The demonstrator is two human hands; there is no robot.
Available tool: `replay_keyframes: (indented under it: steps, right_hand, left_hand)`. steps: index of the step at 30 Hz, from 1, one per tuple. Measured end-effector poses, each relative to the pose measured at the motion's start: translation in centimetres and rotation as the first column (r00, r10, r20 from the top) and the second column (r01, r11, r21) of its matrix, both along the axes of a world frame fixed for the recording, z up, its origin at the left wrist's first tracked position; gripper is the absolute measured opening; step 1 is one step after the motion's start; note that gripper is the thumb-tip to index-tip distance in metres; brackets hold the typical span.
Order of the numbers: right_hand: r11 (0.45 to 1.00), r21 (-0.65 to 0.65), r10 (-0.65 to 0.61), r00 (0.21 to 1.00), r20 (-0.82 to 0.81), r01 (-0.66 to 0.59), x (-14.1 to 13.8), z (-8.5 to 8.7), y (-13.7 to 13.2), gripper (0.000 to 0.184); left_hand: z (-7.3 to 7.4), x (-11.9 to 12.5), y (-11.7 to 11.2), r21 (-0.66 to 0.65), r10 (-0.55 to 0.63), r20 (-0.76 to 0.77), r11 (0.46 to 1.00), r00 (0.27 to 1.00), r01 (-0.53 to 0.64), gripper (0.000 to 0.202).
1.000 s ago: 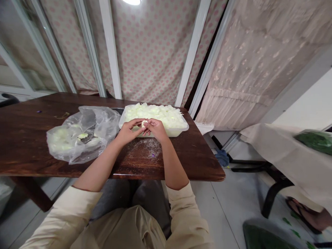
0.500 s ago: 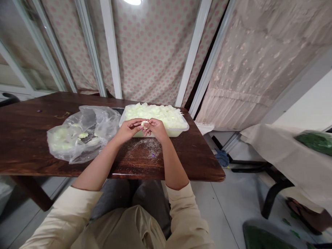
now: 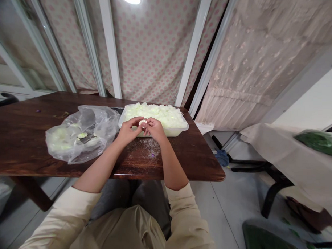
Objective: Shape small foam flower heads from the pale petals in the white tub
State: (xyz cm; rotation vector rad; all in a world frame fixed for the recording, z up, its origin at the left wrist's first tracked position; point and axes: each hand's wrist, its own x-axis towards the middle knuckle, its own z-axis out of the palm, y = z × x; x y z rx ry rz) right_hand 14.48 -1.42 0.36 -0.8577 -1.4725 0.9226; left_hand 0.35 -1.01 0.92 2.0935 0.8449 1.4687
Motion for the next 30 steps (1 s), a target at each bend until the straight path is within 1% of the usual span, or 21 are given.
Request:
replay_keyframes:
  steps: [3,6,8,11,15,18,21,25,30]
  right_hand:
    - [0.999,0.034,-0.003,1.0,0.005,0.003,-0.1,-0.1,0.1,0.034]
    - [0.998,0.064,-0.007,1.0,-0.001,0.007,0.0,-0.3,0.2,0.035]
    - [0.997,0.076,-0.014,1.0,0.015,0.013,-0.1,-0.3,0.1,0.035]
    - [0.996,0.088,-0.012,0.997,0.082,0.004,-0.2,-0.1,-0.3,0.035]
    - [0.995,0.099,-0.018,0.988,0.151,0.003,-0.5,0.3,-1.0,0.039]
    - [0.997,0.074,-0.036,0.988,0.151,0.025,-0.6,0.3,-1.0,0.036]
    - [0.998,0.034,-0.05,0.987,0.156,0.045,-0.6,0.1,-0.7,0.031]
    - [1.0,0.002,-0.03,0.984,0.173,0.03,-0.7,-0.2,-0.4,0.029]
    - [0.999,0.016,-0.048,0.984,0.173,0.046,-0.9,-0.1,-0.6,0.029]
  left_hand:
    - [-0.1,0.1,0.1,0.081,0.065,-0.028,0.995,0.998,-0.062,0.029]
    - [-0.2,0.1,0.4,0.152,0.106,-0.086,0.984,0.991,-0.092,0.018]
    - [-0.3,0.0,0.5,0.184,0.112,-0.121,0.979,0.986,-0.088,0.012]
    - [-0.4,-0.1,0.6,0.217,0.121,-0.139,0.972,0.983,-0.088,0.011]
    - [-0.7,-0.2,0.7,0.256,0.126,-0.171,0.963,0.977,-0.08,0.004]
    - [-0.8,-0.2,0.7,0.258,0.123,-0.19,0.964,0.974,-0.072,0.007]
    - [-0.9,-0.3,0.8,0.247,0.154,-0.188,0.963,0.97,-0.105,0.012]
    - [-0.8,-0.5,0.9,0.235,0.196,-0.185,0.96,0.963,-0.15,0.014]
    - [-0.8,-0.6,0.9,0.196,0.162,-0.2,0.973,0.966,-0.122,0.02]
